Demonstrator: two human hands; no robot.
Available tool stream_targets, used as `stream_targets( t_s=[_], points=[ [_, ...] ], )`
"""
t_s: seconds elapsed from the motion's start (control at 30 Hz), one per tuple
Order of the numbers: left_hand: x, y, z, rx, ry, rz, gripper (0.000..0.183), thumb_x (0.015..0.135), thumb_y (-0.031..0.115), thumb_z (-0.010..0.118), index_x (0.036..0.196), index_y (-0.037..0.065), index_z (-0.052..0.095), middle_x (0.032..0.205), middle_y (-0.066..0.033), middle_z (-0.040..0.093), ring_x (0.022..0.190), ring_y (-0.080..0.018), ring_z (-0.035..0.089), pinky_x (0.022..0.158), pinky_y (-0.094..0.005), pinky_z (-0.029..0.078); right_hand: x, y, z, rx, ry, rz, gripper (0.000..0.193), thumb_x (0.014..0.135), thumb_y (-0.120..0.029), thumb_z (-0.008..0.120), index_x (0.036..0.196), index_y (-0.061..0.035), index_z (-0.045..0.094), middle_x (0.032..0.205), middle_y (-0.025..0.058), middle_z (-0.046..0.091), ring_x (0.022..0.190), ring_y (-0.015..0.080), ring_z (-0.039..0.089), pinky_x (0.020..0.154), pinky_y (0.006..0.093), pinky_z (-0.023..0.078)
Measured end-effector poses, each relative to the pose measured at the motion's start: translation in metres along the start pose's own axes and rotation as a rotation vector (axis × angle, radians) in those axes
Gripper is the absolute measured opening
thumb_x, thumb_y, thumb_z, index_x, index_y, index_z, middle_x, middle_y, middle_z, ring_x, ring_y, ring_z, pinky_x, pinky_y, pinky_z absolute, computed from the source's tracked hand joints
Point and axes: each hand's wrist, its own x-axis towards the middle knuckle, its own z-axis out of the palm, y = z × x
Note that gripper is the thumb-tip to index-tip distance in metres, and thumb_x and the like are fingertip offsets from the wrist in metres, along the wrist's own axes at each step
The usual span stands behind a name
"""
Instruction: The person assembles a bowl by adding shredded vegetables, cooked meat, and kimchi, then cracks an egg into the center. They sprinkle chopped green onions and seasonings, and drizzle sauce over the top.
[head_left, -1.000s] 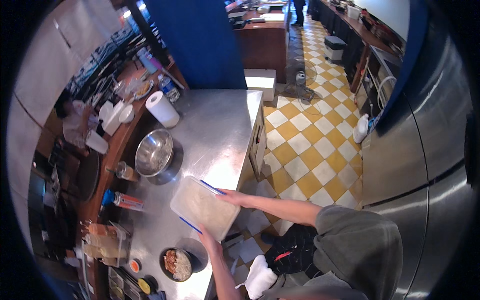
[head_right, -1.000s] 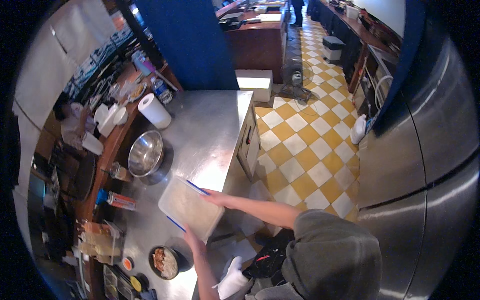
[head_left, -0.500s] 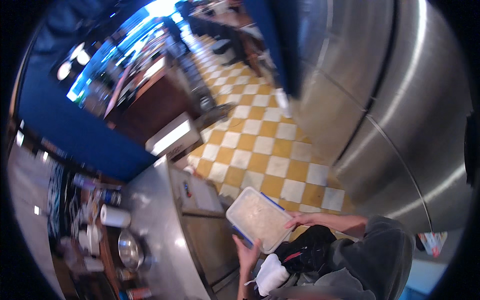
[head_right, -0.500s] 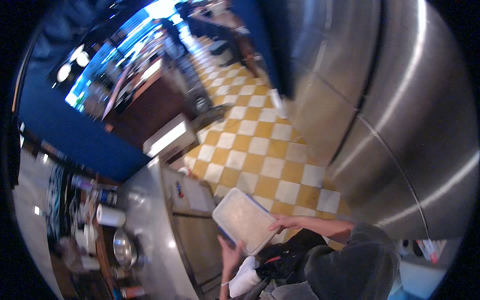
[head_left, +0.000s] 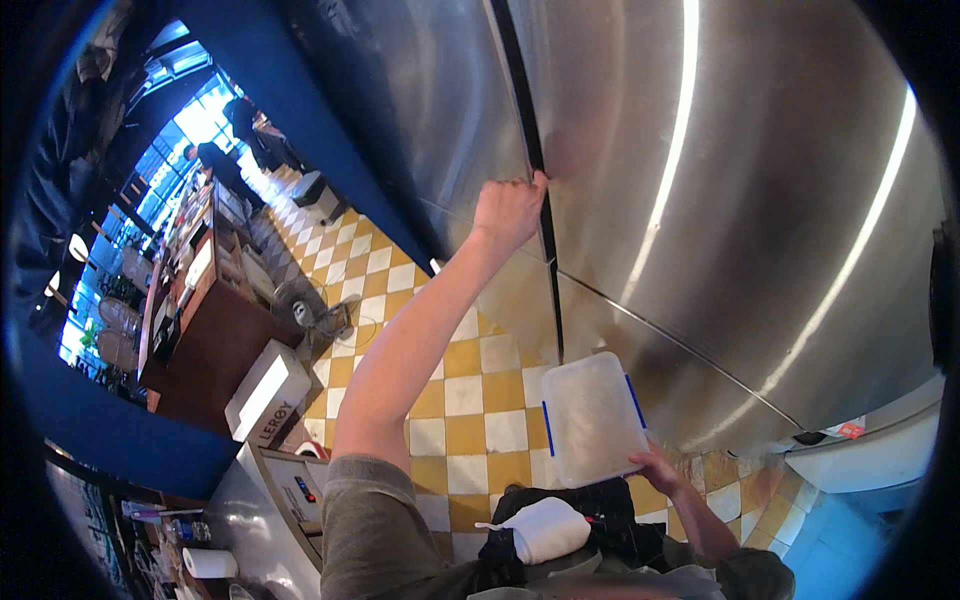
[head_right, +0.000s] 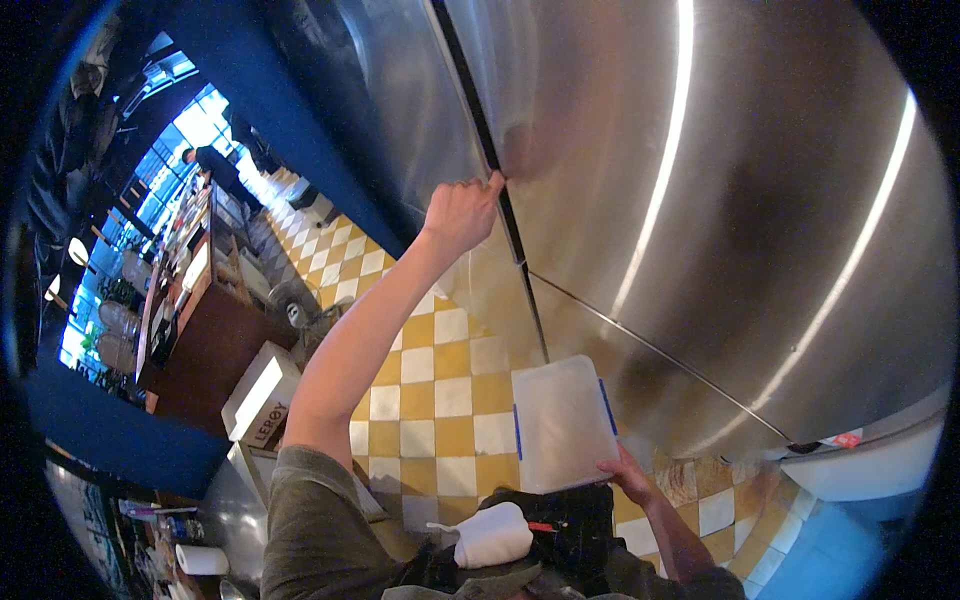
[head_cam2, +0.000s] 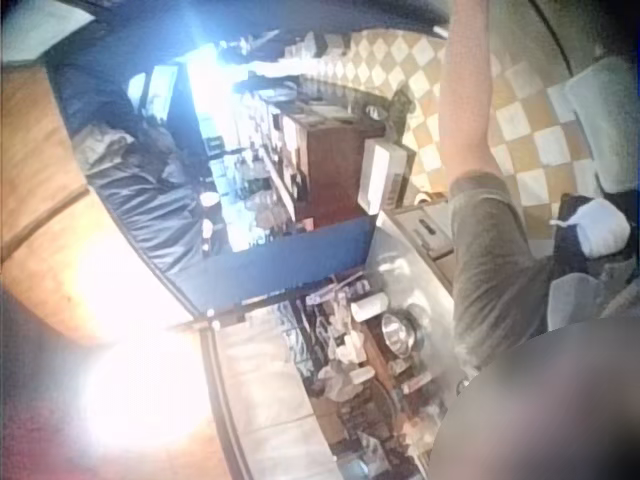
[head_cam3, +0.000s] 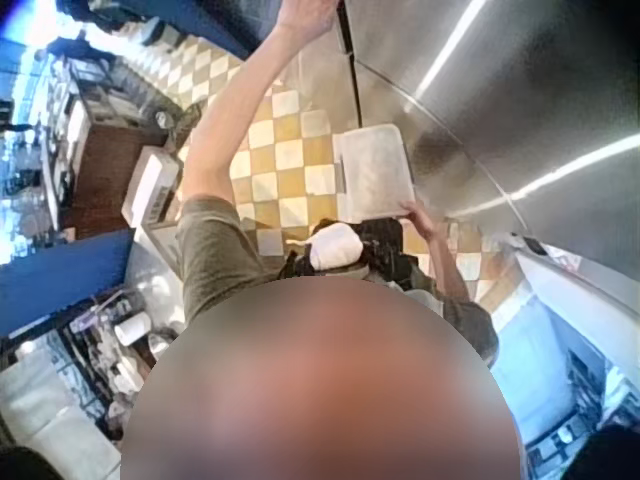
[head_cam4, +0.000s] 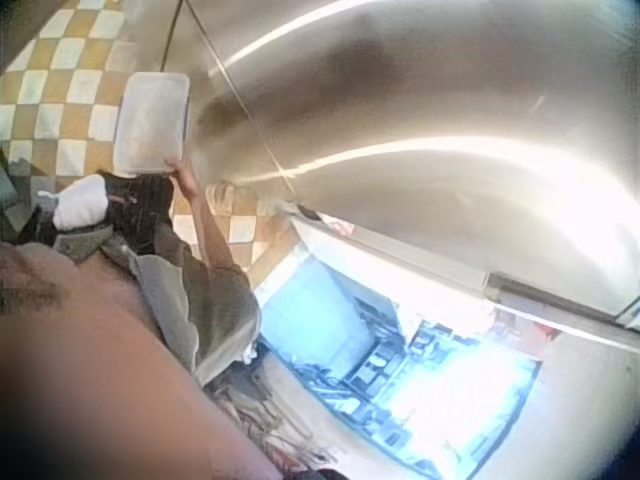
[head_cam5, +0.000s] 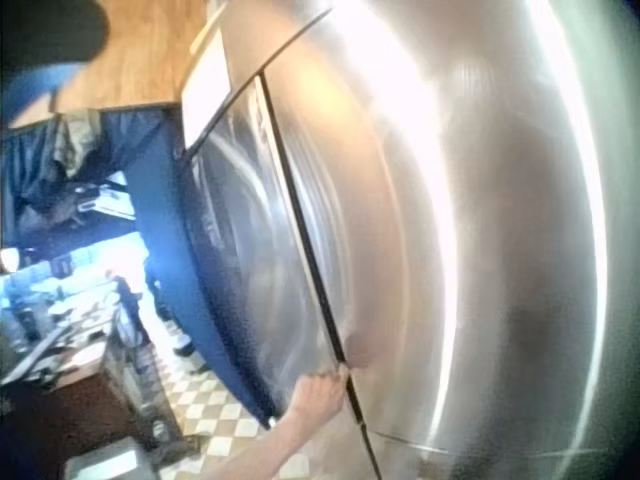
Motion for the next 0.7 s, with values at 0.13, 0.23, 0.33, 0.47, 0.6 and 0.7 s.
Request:
stream_targets(
  t_s=[0.13,0.23,0.33,0.47,0.6,0.7],
  points=[
    [0.010,-0.010,-0.004,0.039,-0.136,0.049,0.066,0.082,0.015,0.054,0.143,0.021,0.031,0.081,-0.0088,0.066,0.072,-0.0219,0.067,0.053,-0.0355,0.051,-0.001,0.034,-0.038,0.170,0.076,-0.082,0.064,0.078,-0.031,0.063,0.132,-0.0049,0.041,0.119,0.0109,0.056,0.102,0.0238,0.058,0.078,0.0384,0.052],
    [0.014,-0.001,0.012,0.273,-0.102,0.005,0.070,0.082,0.016,0.055,0.146,0.025,0.026,0.088,-0.0086,0.067,0.074,-0.0217,0.067,0.051,-0.0384,0.052,0.001,-0.009,-0.003,0.187,0.036,-0.085,0.060,0.078,-0.035,0.063,0.125,-0.0024,0.047,0.115,0.0120,0.058,0.102,0.0255,0.057,0.082,0.0419,0.049],
    [0.038,-0.003,0.013,0.207,-0.118,-0.005,0.064,0.083,0.016,0.054,0.143,0.020,0.032,0.094,-0.0065,0.068,0.077,-0.0237,0.068,0.051,-0.0429,0.053,0.020,-0.038,0.013,0.189,-0.040,-0.106,0.058,0.077,-0.038,0.062,0.120,-0.0003,0.052,0.115,0.0136,0.059,0.103,0.0282,0.056,0.085,0.0452,0.046],
    [0.024,-0.017,0.011,0.081,-0.054,0.072,0.050,0.081,0.015,0.056,0.130,0.010,0.043,0.085,-0.0070,0.069,0.073,-0.0249,0.069,0.054,-0.0425,0.053,0.019,-0.042,0.051,0.211,0.044,-0.152,0.060,0.075,-0.037,0.062,0.120,0.0006,0.052,0.117,0.0147,0.058,0.106,0.0292,0.055,0.088,0.0459,0.044],
    [-0.078,-0.057,-0.008,-0.332,-0.026,0.102,0.039,0.076,0.012,0.059,0.113,0.012,0.047,0.085,-0.0125,0.066,0.073,-0.0313,0.066,0.061,-0.0422,0.053,-0.012,-0.018,0.058,0.201,0.266,-0.194,0.059,0.074,-0.035,0.062,0.120,0.0006,0.054,0.118,0.0144,0.058,0.107,0.0292,0.054,0.092,0.0435,0.042],
    [-0.189,-0.102,-0.002,-0.488,0.243,-0.037,0.041,0.076,0.013,0.059,0.116,0.012,0.048,0.103,-0.0184,0.057,0.084,-0.0329,0.061,0.068,-0.0423,0.051,-0.010,-0.030,0.089,0.185,0.232,-0.252,0.049,0.074,-0.033,0.063,0.111,-0.0012,0.059,0.114,0.0124,0.060,0.104,0.0267,0.056,0.092,0.0414,0.042]
  ],
)
